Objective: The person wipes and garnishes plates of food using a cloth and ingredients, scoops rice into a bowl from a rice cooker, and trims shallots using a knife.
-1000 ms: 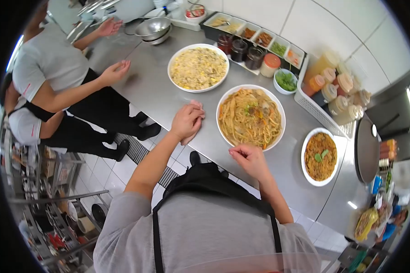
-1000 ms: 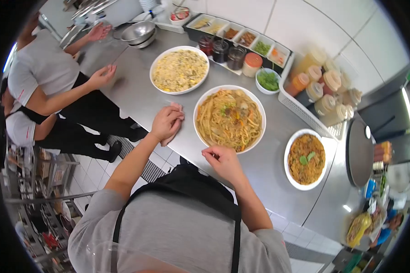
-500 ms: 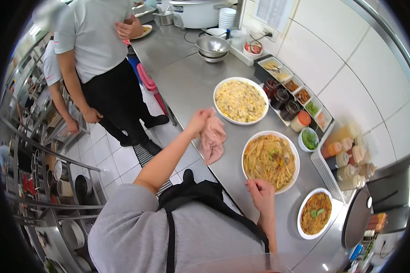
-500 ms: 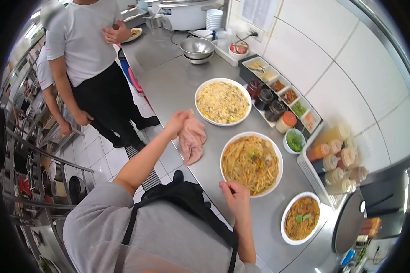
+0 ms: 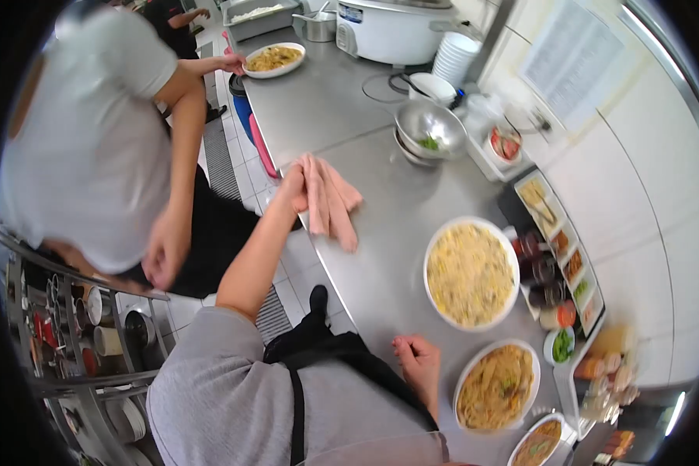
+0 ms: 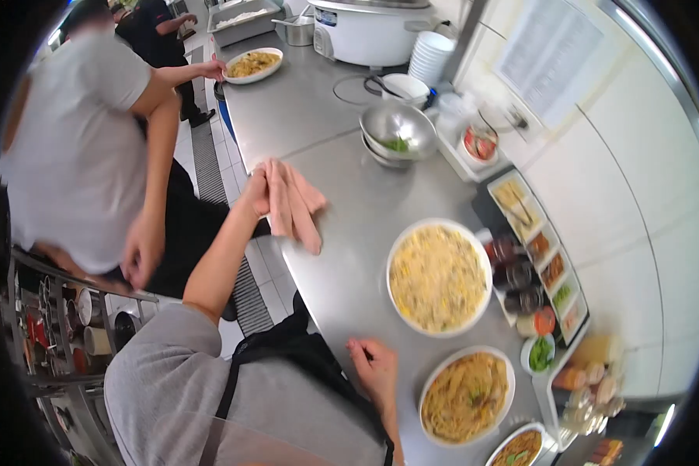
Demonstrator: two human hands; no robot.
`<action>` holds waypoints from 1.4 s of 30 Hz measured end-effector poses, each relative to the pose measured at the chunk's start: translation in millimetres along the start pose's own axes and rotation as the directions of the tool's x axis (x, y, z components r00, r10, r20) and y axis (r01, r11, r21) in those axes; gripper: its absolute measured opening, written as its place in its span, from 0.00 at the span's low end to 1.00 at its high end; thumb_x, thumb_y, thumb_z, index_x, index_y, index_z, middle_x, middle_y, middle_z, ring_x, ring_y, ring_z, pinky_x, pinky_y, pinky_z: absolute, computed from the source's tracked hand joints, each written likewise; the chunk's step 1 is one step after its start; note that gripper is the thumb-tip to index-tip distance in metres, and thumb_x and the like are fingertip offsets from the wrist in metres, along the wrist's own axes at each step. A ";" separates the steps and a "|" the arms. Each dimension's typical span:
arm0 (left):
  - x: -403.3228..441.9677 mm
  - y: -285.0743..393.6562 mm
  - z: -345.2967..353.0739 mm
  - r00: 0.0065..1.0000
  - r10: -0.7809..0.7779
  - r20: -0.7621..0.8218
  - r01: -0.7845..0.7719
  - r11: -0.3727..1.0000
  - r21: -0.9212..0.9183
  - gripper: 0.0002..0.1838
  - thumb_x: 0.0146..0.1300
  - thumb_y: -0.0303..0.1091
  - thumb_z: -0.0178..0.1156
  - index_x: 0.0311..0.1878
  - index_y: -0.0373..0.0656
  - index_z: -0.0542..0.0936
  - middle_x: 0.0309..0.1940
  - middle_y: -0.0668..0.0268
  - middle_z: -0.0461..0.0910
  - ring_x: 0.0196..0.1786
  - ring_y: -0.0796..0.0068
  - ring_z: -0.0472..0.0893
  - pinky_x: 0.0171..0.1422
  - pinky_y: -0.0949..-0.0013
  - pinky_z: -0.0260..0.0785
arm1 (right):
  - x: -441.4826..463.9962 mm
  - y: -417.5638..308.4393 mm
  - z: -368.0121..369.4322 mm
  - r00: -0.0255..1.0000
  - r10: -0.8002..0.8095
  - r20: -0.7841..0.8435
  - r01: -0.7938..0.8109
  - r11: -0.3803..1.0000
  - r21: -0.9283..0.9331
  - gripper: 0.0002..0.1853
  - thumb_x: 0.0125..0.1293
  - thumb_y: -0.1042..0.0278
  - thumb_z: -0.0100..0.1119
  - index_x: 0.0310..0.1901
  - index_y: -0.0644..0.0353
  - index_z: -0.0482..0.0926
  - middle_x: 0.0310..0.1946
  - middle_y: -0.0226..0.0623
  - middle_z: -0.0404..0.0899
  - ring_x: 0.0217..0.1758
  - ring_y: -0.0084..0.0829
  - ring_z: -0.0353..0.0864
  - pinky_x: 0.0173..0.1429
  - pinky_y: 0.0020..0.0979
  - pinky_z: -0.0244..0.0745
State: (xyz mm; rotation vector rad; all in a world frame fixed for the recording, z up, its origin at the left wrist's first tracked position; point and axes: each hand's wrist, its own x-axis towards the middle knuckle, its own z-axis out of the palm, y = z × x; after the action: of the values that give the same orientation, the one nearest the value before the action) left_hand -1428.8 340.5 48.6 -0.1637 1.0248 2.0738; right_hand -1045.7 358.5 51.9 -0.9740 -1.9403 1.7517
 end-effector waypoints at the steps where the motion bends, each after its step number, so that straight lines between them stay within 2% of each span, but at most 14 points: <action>1: 34.2 31.2 -9.3 0.999 0.048 0.022 -0.048 0.999 0.005 0.23 0.66 0.49 0.35 0.47 0.39 0.69 0.46 0.57 0.71 0.49 0.62 0.71 0.59 0.55 0.62 | 21.5 -8.9 13.8 0.999 0.037 -0.018 -0.037 0.999 -0.024 0.09 0.58 0.68 0.57 0.28 0.65 0.79 0.19 0.31 0.76 0.22 0.18 0.71 0.28 0.21 0.65; 7: 210.3 157.8 -71.7 0.895 0.325 -0.304 -0.362 0.929 -0.073 0.18 0.64 0.47 0.40 0.45 0.43 0.69 0.41 0.61 0.73 0.44 0.66 0.74 0.51 0.58 0.69 | 113.1 -40.4 77.4 0.990 0.113 -0.080 -0.120 0.989 -0.086 0.08 0.57 0.68 0.58 0.28 0.65 0.78 0.17 0.31 0.74 0.21 0.19 0.70 0.27 0.21 0.64; 12: 291.5 180.3 -86.3 0.817 0.498 -0.291 -0.371 0.840 0.397 0.11 0.62 0.36 0.45 0.41 0.40 0.72 0.34 0.63 0.74 0.33 0.76 0.74 0.32 0.69 0.69 | 159.4 -67.4 99.2 0.995 0.022 -0.095 -0.046 0.962 -0.270 0.10 0.59 0.67 0.56 0.26 0.63 0.78 0.14 0.27 0.72 0.15 0.14 0.66 0.20 0.18 0.60; 13: 304.2 175.6 -92.5 0.684 0.691 -0.234 -0.451 0.652 0.609 0.10 0.60 0.34 0.47 0.36 0.38 0.75 0.28 0.64 0.75 0.25 0.76 0.74 0.27 0.72 0.67 | 171.0 -72.6 102.2 0.996 0.023 -0.090 -0.048 0.960 -0.275 0.10 0.59 0.67 0.56 0.26 0.63 0.78 0.14 0.27 0.72 0.15 0.14 0.66 0.20 0.18 0.60; 16: 304.4 182.9 -94.9 0.713 0.694 -0.104 -0.302 0.438 0.847 0.09 0.56 0.31 0.49 0.30 0.38 0.78 0.28 0.57 0.79 0.32 0.65 0.79 0.34 0.64 0.70 | 214.7 -80.1 115.0 0.997 0.077 0.004 -0.073 0.961 -0.266 0.11 0.58 0.64 0.55 0.27 0.64 0.77 0.16 0.30 0.72 0.20 0.18 0.67 0.25 0.22 0.61; 18: 278.2 177.0 -80.8 0.654 0.755 -0.048 -0.323 0.337 0.884 0.10 0.55 0.30 0.49 0.26 0.37 0.78 0.22 0.56 0.78 0.27 0.64 0.79 0.32 0.64 0.70 | 258.3 -84.7 135.5 0.997 0.053 0.056 -0.044 0.989 -0.138 0.10 0.60 0.64 0.54 0.31 0.62 0.76 0.16 0.26 0.71 0.21 0.15 0.67 0.24 0.20 0.61; 21: 231.6 163.4 -65.3 0.758 0.648 -0.077 -0.304 0.455 0.837 0.09 0.53 0.28 0.49 0.26 0.36 0.77 0.22 0.53 0.77 0.24 0.66 0.78 0.25 0.65 0.69 | 343.0 -84.2 174.2 0.999 -0.021 0.049 0.022 0.999 -0.024 0.18 0.62 0.65 0.51 0.52 0.63 0.67 0.19 0.32 0.73 0.14 0.17 0.66 0.17 0.20 0.60; 23: 202.6 149.8 -62.2 0.783 0.613 -0.108 -0.236 0.452 0.860 0.08 0.52 0.26 0.49 0.25 0.35 0.77 0.22 0.54 0.77 0.25 0.66 0.78 0.26 0.66 0.69 | 388.7 -92.0 204.4 0.997 0.078 -0.025 -0.076 0.995 0.072 0.26 0.63 0.64 0.49 0.60 0.60 0.56 0.21 0.36 0.74 0.13 0.20 0.68 0.17 0.21 0.64; 25: 176.1 125.4 -66.8 0.808 0.570 -0.149 -0.158 0.453 0.877 0.07 0.51 0.25 0.49 0.25 0.35 0.76 0.22 0.55 0.77 0.26 0.67 0.78 0.28 0.66 0.69 | 403.8 -101.9 227.3 0.991 0.129 0.015 -0.130 0.982 0.135 0.26 0.63 0.64 0.47 0.60 0.59 0.54 0.23 0.38 0.74 0.13 0.22 0.70 0.16 0.22 0.65; 29: 123.4 89.9 -75.4 0.744 0.653 0.144 -0.457 0.340 0.822 0.07 0.50 0.22 0.45 0.22 0.34 0.72 0.23 0.56 0.75 0.30 0.62 0.77 0.36 0.66 0.68 | 389.3 -78.6 228.6 0.977 0.214 -0.022 -0.200 0.941 0.272 0.22 0.62 0.70 0.42 0.58 0.57 0.53 0.27 0.43 0.75 0.13 0.28 0.73 0.14 0.25 0.70; 34: 106.7 122.2 -77.5 0.856 0.490 0.168 -0.331 0.269 0.905 0.07 0.51 0.24 0.46 0.24 0.33 0.73 0.23 0.53 0.75 0.28 0.59 0.77 0.34 0.64 0.68 | 351.2 -75.8 180.1 0.971 0.232 -0.053 -0.224 0.967 0.124 0.21 0.60 0.72 0.43 0.56 0.57 0.56 0.28 0.43 0.76 0.17 0.29 0.76 0.16 0.26 0.73; 36: 129.0 135.2 -84.0 0.872 0.291 0.393 -0.413 0.009 0.911 0.10 0.52 0.29 0.47 0.29 0.33 0.75 0.23 0.50 0.76 0.27 0.57 0.78 0.33 0.64 0.69 | 339.1 -81.1 152.6 0.957 0.273 0.095 -0.273 0.962 -0.019 0.24 0.59 0.73 0.44 0.59 0.57 0.55 0.29 0.43 0.77 0.21 0.30 0.78 0.18 0.28 0.75; 38: 130.6 140.9 -69.7 0.883 0.149 0.445 -0.451 0.008 0.893 0.09 0.52 0.29 0.47 0.29 0.34 0.75 0.23 0.50 0.76 0.27 0.56 0.77 0.33 0.63 0.68 | 328.3 -83.2 126.8 0.942 0.312 0.125 -0.307 0.950 -0.060 0.25 0.58 0.74 0.44 0.59 0.57 0.56 0.29 0.43 0.78 0.23 0.30 0.79 0.20 0.29 0.76; 42: 143.7 126.4 -41.1 0.758 -0.142 0.636 -0.649 -0.067 0.758 0.09 0.52 0.30 0.49 0.29 0.34 0.75 0.23 0.50 0.75 0.27 0.54 0.76 0.33 0.62 0.67 | 324.3 -66.9 73.4 0.895 0.369 0.252 -0.313 0.920 -0.235 0.24 0.56 0.71 0.52 0.56 0.57 0.62 0.30 0.42 0.78 0.23 0.29 0.79 0.21 0.28 0.76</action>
State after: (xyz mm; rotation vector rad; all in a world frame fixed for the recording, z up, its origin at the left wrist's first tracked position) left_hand -1623.8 353.3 36.9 1.5144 1.9895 0.8897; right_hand -1339.2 528.1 43.7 -1.2497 -2.2639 2.0283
